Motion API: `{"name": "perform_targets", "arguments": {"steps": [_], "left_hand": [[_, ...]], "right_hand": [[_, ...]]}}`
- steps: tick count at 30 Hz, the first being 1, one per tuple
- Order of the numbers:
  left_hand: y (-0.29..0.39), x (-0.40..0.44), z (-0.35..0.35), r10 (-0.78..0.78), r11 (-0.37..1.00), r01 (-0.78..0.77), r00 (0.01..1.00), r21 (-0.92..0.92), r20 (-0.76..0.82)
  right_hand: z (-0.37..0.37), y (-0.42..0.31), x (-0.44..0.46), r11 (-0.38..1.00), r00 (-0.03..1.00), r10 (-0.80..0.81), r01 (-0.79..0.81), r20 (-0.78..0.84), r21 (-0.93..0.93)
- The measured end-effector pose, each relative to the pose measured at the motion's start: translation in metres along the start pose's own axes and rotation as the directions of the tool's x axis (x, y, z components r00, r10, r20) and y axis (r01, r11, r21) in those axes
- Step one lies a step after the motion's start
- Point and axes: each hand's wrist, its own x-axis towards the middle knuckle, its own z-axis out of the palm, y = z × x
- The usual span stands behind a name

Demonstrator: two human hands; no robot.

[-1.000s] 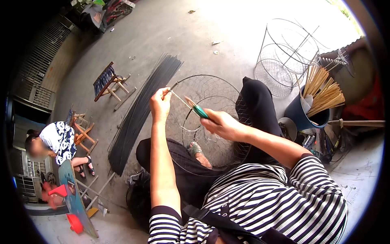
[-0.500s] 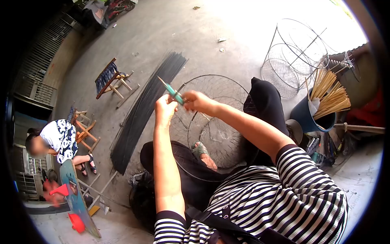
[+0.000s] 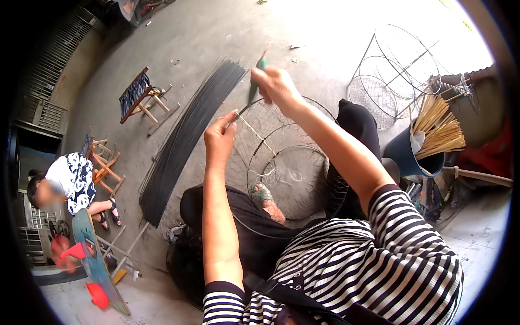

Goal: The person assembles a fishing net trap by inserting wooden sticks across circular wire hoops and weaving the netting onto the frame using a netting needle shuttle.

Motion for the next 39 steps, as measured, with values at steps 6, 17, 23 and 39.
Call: {"name": "perform_targets", "arguments": {"steps": [6, 17, 23, 39], "left_hand": [[0.01, 0.005, -0.002, -0.077, 0.993, 0.078, 0.997, -0.09, 0.019], [0.012, 0.005, 0.005, -0.067, 0.998, 0.067, 0.998, -0.006, 0.009], [0.019, 0.002, -0.001, -0.12, 0.993, 0.121, 0.992, 0.013, -0.03], [0.017, 0.002, -0.001, -0.152, 0.988, 0.153, 0.988, 0.032, -0.02]], "right_hand": [[-0.004, 0.058, -0.089, 0.373, 0.932, -0.136, 0.361, 0.335, -0.854], [0.017, 0.038, -0.067, 0.768, 0.863, -0.38, 0.496, 0.334, -0.406], [0.003, -0.015, -0.091, 0.691, 0.867, -0.476, 0.474, 0.151, -0.545], [0.034, 0.042, -0.054, 0.791, 0.914, -0.335, 0.404, 0.227, -0.46]]}}
